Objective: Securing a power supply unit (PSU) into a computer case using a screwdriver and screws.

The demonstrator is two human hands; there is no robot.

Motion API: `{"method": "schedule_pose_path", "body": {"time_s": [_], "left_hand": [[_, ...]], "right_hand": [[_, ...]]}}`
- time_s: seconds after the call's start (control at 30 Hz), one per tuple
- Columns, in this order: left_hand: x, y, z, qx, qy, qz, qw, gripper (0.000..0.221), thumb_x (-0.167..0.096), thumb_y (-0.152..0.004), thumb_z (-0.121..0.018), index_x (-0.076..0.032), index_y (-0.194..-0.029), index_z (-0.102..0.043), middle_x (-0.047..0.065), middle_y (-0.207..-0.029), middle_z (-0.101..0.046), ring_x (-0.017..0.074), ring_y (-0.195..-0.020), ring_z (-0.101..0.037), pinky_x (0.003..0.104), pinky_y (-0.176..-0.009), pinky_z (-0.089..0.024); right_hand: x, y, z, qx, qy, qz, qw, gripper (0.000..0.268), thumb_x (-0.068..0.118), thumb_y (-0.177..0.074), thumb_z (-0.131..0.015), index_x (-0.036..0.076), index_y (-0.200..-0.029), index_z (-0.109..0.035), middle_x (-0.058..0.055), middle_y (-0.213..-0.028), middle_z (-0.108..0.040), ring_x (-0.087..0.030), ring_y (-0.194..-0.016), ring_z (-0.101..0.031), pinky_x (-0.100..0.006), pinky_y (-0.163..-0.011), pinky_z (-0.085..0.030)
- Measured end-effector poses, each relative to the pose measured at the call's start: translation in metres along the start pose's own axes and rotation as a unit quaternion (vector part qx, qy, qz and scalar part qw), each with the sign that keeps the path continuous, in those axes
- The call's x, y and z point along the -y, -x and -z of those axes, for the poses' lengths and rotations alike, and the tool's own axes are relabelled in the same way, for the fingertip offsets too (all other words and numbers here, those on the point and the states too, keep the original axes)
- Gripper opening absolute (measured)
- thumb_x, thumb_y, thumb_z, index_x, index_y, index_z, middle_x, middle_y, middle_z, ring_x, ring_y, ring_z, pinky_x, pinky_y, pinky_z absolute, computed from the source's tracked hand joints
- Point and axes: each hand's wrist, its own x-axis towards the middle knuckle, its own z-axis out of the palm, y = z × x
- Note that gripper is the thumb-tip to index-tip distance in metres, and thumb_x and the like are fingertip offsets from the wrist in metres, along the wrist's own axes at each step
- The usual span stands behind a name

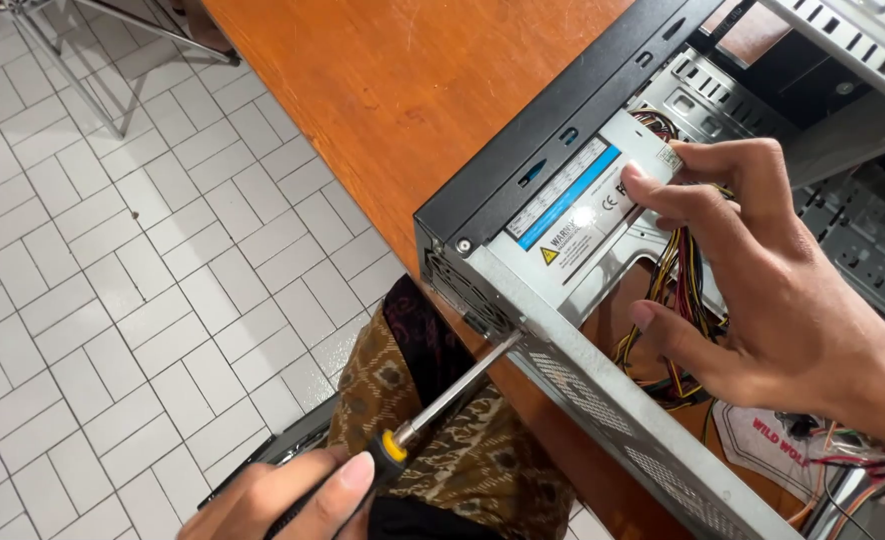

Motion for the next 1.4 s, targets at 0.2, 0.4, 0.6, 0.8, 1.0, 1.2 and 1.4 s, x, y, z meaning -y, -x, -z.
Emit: {"method": "schedule_pose_path", "body": {"time_s": [0.2, 0.4, 0.6, 0.8, 1.0, 1.2, 1.4], "left_hand": [[-0.018, 0.012, -0.011, -0.018, -0.114, 0.099, 0.988, 0.073, -0.027, -0.075, -0.075, -0.035, -0.144, -0.054, -0.011, -0.126, -0.065, 0.0090, -0.087, -0.071, 0.032, -0.073, -0.059], [-0.048, -0.010, -0.009, -0.092, -0.033, 0.311, 0.945, 0.078, -0.042, -0.060, -0.092, -0.026, -0.132, -0.065, -0.007, -0.094, -0.077, 0.0079, -0.075, -0.073, 0.028, -0.075, -0.057], [-0.046, -0.015, -0.002, -0.125, 0.038, 0.263, 0.956, 0.041, -0.032, -0.081, -0.069, -0.024, -0.122, -0.068, -0.007, -0.088, -0.079, 0.0062, -0.069, -0.072, 0.023, -0.066, -0.055], [-0.016, 0.001, -0.004, 0.184, -0.014, 0.403, 0.896, 0.029, -0.066, -0.072, -0.074, -0.038, -0.075, -0.066, -0.022, -0.054, -0.074, 0.0050, -0.047, -0.054, 0.026, -0.048, -0.044], [-0.009, 0.020, -0.018, -0.159, -0.048, -0.021, 0.986, 0.054, -0.037, -0.079, -0.094, -0.019, -0.119, -0.061, -0.007, -0.110, -0.069, 0.0067, -0.086, -0.071, 0.024, -0.066, -0.059], [-0.011, 0.016, -0.013, -0.168, -0.070, -0.057, 0.982, 0.047, -0.035, -0.080, -0.094, -0.019, -0.114, -0.067, -0.005, -0.113, -0.067, 0.0097, -0.086, -0.069, 0.026, -0.073, -0.063], [-0.020, 0.012, -0.004, -0.125, -0.095, -0.026, 0.987, 0.042, -0.036, -0.082, -0.091, -0.034, -0.117, -0.068, -0.004, -0.113, -0.065, 0.0147, -0.089, -0.071, 0.035, -0.071, -0.060]], "right_hand": [[-0.001, 0.000, 0.000, 0.018, 0.006, -0.019, 1.000, 0.074, 0.029, -0.085, -0.066, 0.004, -0.150, -0.041, -0.027, -0.134, -0.031, -0.041, -0.122, -0.051, -0.053, -0.093, -0.056], [0.002, -0.002, 0.004, 0.002, -0.026, -0.001, 1.000, 0.071, 0.030, -0.086, -0.066, 0.000, -0.147, -0.045, -0.030, -0.132, -0.035, -0.038, -0.116, -0.051, -0.050, -0.095, -0.057], [0.000, 0.001, 0.003, 0.007, -0.021, -0.010, 1.000, 0.072, 0.032, -0.087, -0.066, 0.003, -0.149, -0.044, -0.029, -0.134, -0.035, -0.035, -0.104, -0.055, -0.048, -0.087, -0.058], [0.001, 0.001, 0.001, 0.009, -0.011, -0.012, 1.000, 0.075, 0.031, -0.086, -0.066, 0.003, -0.151, -0.041, -0.029, -0.135, -0.034, -0.034, -0.100, -0.057, -0.049, -0.085, -0.058], [0.007, 0.001, 0.002, 0.005, -0.024, -0.024, 0.999, 0.081, 0.037, -0.082, -0.060, 0.000, -0.152, -0.042, -0.028, -0.130, -0.033, -0.038, -0.121, -0.044, -0.050, -0.089, -0.055], [0.009, 0.000, 0.004, 0.009, -0.022, -0.031, 0.999, 0.084, 0.042, -0.080, -0.061, 0.001, -0.152, -0.043, -0.028, -0.130, -0.035, -0.036, -0.112, -0.046, -0.048, -0.078, -0.055], [0.007, 0.001, 0.003, 0.014, -0.009, -0.015, 1.000, 0.085, 0.041, -0.082, -0.060, -0.004, -0.152, -0.042, -0.029, -0.131, -0.034, -0.040, -0.125, -0.043, -0.052, -0.087, -0.056]]}}
